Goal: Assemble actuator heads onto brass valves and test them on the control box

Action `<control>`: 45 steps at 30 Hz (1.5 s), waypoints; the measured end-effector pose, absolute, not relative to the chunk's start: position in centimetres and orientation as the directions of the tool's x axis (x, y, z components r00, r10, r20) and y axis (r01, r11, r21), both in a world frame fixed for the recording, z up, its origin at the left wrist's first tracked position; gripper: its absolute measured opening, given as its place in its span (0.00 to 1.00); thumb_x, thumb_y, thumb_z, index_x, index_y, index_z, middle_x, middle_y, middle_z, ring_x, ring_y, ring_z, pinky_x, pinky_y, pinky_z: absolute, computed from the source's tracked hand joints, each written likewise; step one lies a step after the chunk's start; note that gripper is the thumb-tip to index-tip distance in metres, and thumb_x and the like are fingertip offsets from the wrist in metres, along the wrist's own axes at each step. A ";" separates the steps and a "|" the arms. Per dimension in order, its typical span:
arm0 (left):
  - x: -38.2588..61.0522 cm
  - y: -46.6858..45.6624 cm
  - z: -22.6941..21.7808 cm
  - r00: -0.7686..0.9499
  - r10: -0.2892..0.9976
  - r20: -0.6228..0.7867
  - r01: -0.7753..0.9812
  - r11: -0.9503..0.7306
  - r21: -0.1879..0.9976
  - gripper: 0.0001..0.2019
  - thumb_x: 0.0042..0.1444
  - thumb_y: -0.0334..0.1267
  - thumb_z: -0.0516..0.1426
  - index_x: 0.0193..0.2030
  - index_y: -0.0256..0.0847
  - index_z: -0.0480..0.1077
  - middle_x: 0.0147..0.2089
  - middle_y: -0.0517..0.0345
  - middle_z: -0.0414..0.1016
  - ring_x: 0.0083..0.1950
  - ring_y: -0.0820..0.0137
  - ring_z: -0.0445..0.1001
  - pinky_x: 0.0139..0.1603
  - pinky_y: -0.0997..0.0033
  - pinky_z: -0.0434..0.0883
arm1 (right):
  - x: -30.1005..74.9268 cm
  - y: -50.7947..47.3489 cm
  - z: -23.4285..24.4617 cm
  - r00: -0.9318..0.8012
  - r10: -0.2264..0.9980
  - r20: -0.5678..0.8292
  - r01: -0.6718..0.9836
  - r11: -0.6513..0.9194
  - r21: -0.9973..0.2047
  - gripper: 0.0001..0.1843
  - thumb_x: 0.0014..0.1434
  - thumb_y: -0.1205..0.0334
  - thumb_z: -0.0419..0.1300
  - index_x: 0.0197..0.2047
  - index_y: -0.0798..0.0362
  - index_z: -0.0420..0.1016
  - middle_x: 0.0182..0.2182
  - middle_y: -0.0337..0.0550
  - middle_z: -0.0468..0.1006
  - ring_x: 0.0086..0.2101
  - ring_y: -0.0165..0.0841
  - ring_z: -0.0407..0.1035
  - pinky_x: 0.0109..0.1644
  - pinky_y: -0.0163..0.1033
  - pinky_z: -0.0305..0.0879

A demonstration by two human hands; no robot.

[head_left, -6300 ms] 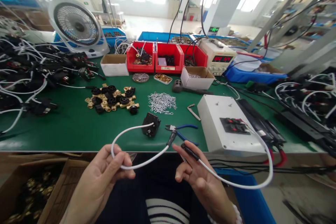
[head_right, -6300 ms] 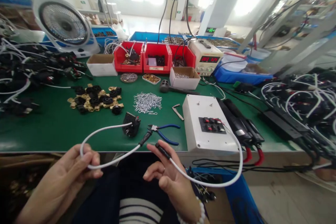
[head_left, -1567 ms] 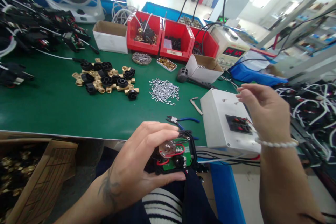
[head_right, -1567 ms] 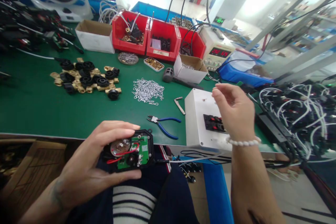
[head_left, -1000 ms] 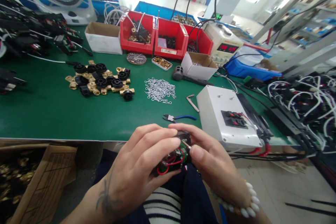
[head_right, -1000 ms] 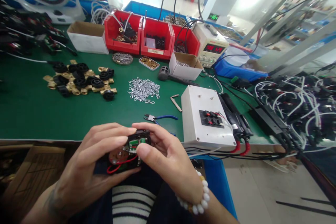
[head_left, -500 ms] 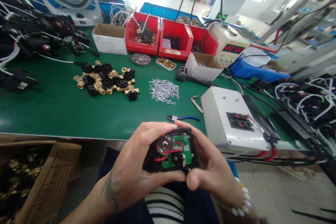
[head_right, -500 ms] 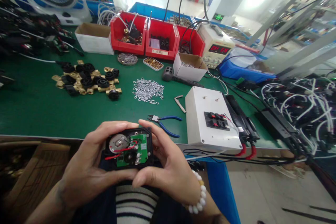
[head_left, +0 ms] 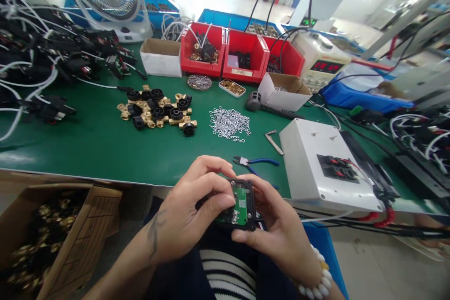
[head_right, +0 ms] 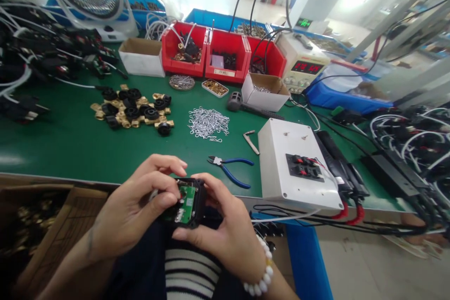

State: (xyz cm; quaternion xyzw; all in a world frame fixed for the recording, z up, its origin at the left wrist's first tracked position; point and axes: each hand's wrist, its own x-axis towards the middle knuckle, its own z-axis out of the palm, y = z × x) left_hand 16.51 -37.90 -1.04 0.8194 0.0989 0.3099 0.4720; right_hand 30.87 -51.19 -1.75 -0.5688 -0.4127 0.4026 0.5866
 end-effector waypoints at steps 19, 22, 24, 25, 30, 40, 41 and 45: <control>21.2 -28.2 -6.0 0.423 0.848 0.319 0.579 -0.523 0.625 0.12 0.58 0.35 0.59 0.48 0.33 0.69 0.49 0.42 0.73 0.50 0.56 0.76 0.52 0.56 0.75 | 30.9 -47.1 -4.5 0.616 0.785 0.057 0.340 -0.201 -0.919 0.24 0.60 0.54 0.63 0.57 0.55 0.72 0.47 0.51 0.75 0.37 0.35 0.70 0.45 0.44 0.70; 19.5 -30.0 -4.2 0.502 0.783 0.366 0.351 -0.571 0.742 0.14 0.62 0.39 0.58 0.52 0.36 0.68 0.49 0.50 0.74 0.48 0.65 0.77 0.50 0.65 0.76 | 31.0 -48.0 -3.5 0.585 0.811 0.001 0.090 -0.064 -0.994 0.22 0.63 0.46 0.61 0.53 0.53 0.75 0.40 0.45 0.77 0.30 0.29 0.67 0.37 0.37 0.68; 18.3 -31.9 -2.5 0.631 0.629 0.455 0.018 -0.598 0.801 0.14 0.63 0.39 0.59 0.54 0.42 0.69 0.52 0.53 0.74 0.52 0.66 0.75 0.55 0.67 0.74 | 31.0 -48.2 -2.8 0.448 0.889 -0.094 -0.220 0.008 -0.975 0.28 0.63 0.37 0.57 0.51 0.52 0.77 0.36 0.43 0.77 0.26 0.25 0.63 0.31 0.33 0.64; 17.7 -32.8 -1.6 0.702 0.537 0.468 -0.076 -0.597 0.799 0.15 0.64 0.39 0.59 0.56 0.44 0.69 0.53 0.55 0.74 0.54 0.67 0.74 0.56 0.68 0.72 | 31.0 -48.3 -2.6 0.355 0.927 -0.122 -0.362 0.016 -0.932 0.31 0.62 0.33 0.54 0.48 0.52 0.78 0.33 0.42 0.76 0.23 0.24 0.61 0.28 0.32 0.62; 16.4 -35.9 0.5 0.843 0.278 0.460 -0.209 -0.620 0.757 0.17 0.66 0.40 0.58 0.61 0.45 0.67 0.54 0.55 0.75 0.56 0.69 0.73 0.60 0.71 0.68 | 30.9 -48.8 -1.8 0.117 0.980 -0.160 -0.655 -0.045 -0.754 0.24 0.62 0.39 0.61 0.39 0.54 0.81 0.22 0.34 0.67 0.17 0.18 0.48 0.22 0.26 0.52; 16.7 -36.2 0.0 0.667 0.546 0.506 0.070 -0.723 0.687 0.12 0.67 0.47 0.55 0.45 0.41 0.73 0.44 0.56 0.78 0.43 0.70 0.77 0.46 0.73 0.73 | 30.8 -50.1 -2.5 0.308 0.938 -0.161 -0.607 0.064 -0.792 0.25 0.51 0.48 0.73 0.50 0.47 0.81 0.37 0.44 0.80 0.26 0.27 0.67 0.32 0.34 0.71; 16.8 -36.3 -0.1 0.656 0.586 0.477 0.212 -0.748 0.628 0.15 0.68 0.48 0.52 0.47 0.40 0.73 0.44 0.54 0.78 0.39 0.68 0.77 0.41 0.70 0.73 | 30.9 -50.1 -2.5 0.346 0.923 -0.168 -0.601 0.081 -0.795 0.24 0.50 0.50 0.74 0.51 0.45 0.81 0.40 0.44 0.81 0.27 0.28 0.69 0.34 0.36 0.73; 18.4 -36.9 -1.6 0.717 0.654 0.240 0.597 -0.754 0.274 0.24 0.66 0.51 0.53 0.62 0.37 0.68 0.53 0.41 0.75 0.36 0.58 0.78 0.29 0.64 0.71 | 30.9 -50.3 -2.6 0.394 0.904 -0.164 -0.597 0.116 -0.794 0.21 0.51 0.56 0.74 0.49 0.39 0.81 0.47 0.42 0.82 0.33 0.29 0.73 0.40 0.36 0.75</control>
